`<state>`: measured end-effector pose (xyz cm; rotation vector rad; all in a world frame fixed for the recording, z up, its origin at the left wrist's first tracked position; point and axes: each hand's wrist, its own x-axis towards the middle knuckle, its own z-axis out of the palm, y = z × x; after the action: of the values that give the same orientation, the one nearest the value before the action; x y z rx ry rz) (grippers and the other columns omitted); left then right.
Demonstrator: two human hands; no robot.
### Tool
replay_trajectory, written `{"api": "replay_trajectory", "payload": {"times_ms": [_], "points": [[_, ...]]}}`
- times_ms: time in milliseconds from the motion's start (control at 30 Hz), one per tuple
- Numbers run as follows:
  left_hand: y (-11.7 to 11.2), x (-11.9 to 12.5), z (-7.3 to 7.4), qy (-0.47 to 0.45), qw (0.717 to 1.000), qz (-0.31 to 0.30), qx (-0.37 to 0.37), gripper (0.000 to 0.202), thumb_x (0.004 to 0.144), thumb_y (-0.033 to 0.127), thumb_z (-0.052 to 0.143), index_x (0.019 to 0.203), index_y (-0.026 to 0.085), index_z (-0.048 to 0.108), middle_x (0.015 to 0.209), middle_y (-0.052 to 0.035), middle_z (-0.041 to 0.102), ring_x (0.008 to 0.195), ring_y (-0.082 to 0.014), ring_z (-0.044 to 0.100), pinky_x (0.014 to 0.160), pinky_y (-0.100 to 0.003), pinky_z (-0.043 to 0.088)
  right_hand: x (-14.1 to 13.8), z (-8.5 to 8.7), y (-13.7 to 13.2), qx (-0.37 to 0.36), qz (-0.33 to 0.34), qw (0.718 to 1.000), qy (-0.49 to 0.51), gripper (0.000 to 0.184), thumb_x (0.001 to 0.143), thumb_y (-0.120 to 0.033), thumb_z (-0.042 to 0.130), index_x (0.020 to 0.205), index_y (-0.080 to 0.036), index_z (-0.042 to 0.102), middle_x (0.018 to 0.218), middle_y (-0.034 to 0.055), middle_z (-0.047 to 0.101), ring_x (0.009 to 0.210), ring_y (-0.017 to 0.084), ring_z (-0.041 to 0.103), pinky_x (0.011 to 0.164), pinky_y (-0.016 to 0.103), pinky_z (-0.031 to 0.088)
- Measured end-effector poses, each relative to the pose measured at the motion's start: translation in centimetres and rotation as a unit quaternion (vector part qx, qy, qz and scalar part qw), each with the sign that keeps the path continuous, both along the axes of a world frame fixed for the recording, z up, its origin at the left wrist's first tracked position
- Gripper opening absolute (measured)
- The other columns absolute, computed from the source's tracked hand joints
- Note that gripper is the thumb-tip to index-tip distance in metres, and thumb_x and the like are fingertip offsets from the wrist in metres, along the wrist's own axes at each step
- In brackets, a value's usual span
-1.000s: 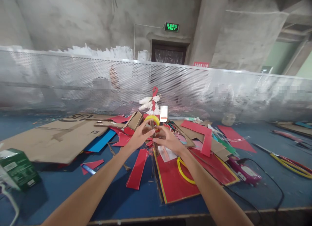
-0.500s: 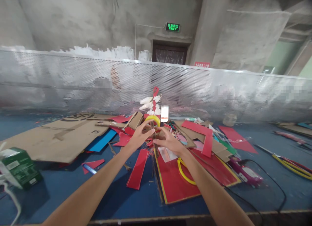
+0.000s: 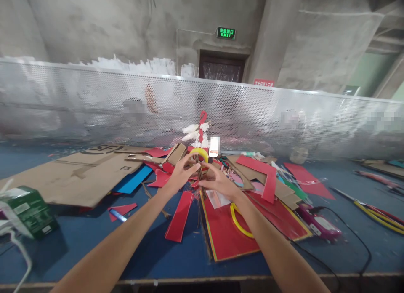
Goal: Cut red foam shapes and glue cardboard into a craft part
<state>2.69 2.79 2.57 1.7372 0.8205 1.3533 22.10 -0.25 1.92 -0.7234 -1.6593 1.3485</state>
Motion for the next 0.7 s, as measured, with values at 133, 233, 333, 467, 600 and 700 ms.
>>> {"api": "replay_trajectory", "payload": {"times_ms": [133, 233, 333, 467, 600, 700], "points": [[0.19, 0.07, -0.26, 0.006, 1.000, 0.016, 0.004, 0.056, 0.084, 0.047, 0.070, 0.133, 0.022, 0.059, 0.098, -0.0055, 0.070, 0.091, -0.0232, 0.070, 0.075, -0.036, 0.061, 0.16, -0.27, 0.20, -0.004, 0.005, 1.000, -0.010, 0.078, 0.078, -0.030, 0.083, 0.147, -0.029, 0.047, 0.099, 0.0033, 0.073, 0.093, 0.020, 0.072, 0.087, 0.041, 0.060], [0.07, 0.19, -0.19, 0.003, 1.000, 0.021, 0.005, 0.056, 0.084, 0.047, 0.070, 0.133, 0.022, 0.059, 0.100, -0.0063, 0.071, 0.092, -0.0243, 0.070, 0.076, -0.037, 0.062, 0.18, -0.46, 0.36, 0.008, 0.012, 1.000, -0.006, 0.077, 0.079, -0.030, 0.082, 0.147, -0.029, 0.047, 0.102, 0.0043, 0.074, 0.095, 0.021, 0.073, 0.088, 0.041, 0.060], [-0.12, 0.26, -0.04, -0.014, 1.000, 0.013, -0.011, 0.057, 0.083, 0.047, 0.071, 0.133, 0.021, 0.058, 0.103, -0.0069, 0.070, 0.094, -0.0247, 0.071, 0.078, -0.039, 0.062, 0.13, -0.51, 0.40, 0.004, 0.026, 1.000, 0.002, 0.077, 0.081, -0.031, 0.081, 0.149, -0.028, 0.045, 0.106, 0.0054, 0.074, 0.095, 0.021, 0.073, 0.088, 0.042, 0.060], [-0.09, 0.24, -0.12, -0.028, 0.999, 0.000, -0.027, 0.058, 0.083, 0.048, 0.072, 0.133, 0.022, 0.058, 0.104, -0.0066, 0.069, 0.090, -0.0233, 0.070, 0.079, -0.039, 0.063, 0.17, -0.37, 0.30, -0.003, 0.025, 1.000, -0.003, 0.077, 0.081, -0.031, 0.081, 0.149, -0.030, 0.045, 0.109, 0.0059, 0.074, 0.097, 0.022, 0.074, 0.088, 0.041, 0.061], [0.07, 0.17, -0.35, -0.037, 0.999, -0.005, -0.028, 0.057, 0.084, 0.047, 0.072, 0.133, 0.023, 0.058, 0.100, -0.0052, 0.068, 0.090, -0.0231, 0.070, 0.078, -0.040, 0.063, 0.25, -0.32, 0.30, -0.003, 0.016, 1.000, -0.021, 0.077, 0.081, -0.032, 0.081, 0.149, -0.029, 0.045, 0.105, 0.0055, 0.075, 0.098, 0.022, 0.074, 0.089, 0.042, 0.060], [0.04, 0.16, -0.33, -0.044, 0.999, 0.001, -0.028, 0.057, 0.083, 0.046, 0.073, 0.133, 0.023, 0.059, 0.101, -0.0056, 0.068, 0.094, -0.0236, 0.069, 0.080, -0.039, 0.063, 0.15, -0.48, 0.40, -0.005, 0.017, 1.000, -0.016, 0.079, 0.080, -0.033, 0.082, 0.149, -0.028, 0.045, 0.104, 0.0049, 0.074, 0.094, 0.021, 0.074, 0.089, 0.042, 0.060]]}}
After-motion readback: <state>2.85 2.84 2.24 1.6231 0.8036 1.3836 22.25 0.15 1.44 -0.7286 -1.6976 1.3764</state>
